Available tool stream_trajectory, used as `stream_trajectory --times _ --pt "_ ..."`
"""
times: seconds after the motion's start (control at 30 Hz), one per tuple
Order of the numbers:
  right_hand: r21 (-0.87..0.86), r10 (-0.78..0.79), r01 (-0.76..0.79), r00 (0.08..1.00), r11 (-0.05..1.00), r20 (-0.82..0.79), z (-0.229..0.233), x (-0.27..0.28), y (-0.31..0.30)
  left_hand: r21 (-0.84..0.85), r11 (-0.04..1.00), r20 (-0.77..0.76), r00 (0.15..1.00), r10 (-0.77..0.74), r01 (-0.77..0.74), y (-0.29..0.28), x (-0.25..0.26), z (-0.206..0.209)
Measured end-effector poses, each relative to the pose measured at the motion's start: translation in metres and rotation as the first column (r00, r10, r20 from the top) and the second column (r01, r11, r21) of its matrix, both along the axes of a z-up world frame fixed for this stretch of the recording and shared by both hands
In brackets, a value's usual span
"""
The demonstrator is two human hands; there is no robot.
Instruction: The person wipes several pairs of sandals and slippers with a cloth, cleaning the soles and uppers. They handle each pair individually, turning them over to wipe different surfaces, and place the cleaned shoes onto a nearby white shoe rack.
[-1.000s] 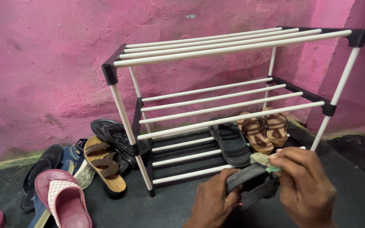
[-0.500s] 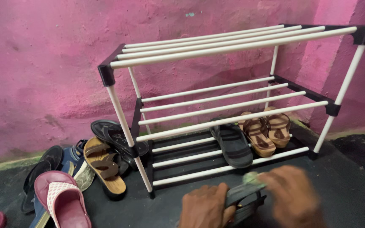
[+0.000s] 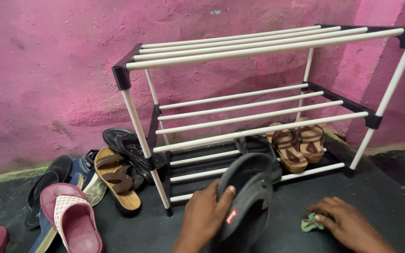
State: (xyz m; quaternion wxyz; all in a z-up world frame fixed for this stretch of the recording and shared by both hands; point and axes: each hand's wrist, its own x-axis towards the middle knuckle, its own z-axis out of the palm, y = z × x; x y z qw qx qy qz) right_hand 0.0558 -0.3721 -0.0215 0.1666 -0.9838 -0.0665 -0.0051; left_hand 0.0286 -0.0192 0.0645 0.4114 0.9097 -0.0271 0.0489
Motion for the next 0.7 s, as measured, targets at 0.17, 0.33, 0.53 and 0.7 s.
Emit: stream_trajectory --times 0.17,0.33,0.53,0.7 --pt "-0.054 0.032 -0.017 0.959 0.998 0.283 -0.014 -0.004 0.018 -0.338 0.94 -0.039 0.997 -0.073 0.056 0.009 0.029 -0.041" --pt "0.388 0.104 -0.074 0.993 0.919 -0.057 -0.051 -0.013 0.041 -0.543 0.84 -0.16 0.984 -0.073 -0.026 0.005 0.05 -0.082" --pt "0.893 0.372 -0.017 0.913 0.449 -0.17 -0.087 -0.002 0.075 -0.703 0.664 -0.357 0.934 -0.021 -0.254 0.003 0.066 -0.092" --pt "0.947 0.34 0.233 0.892 0.221 -0.299 -0.065 0.008 0.105 -0.881 0.427 -0.248 0.967 -0.054 -0.202 0.003 0.074 -0.084"
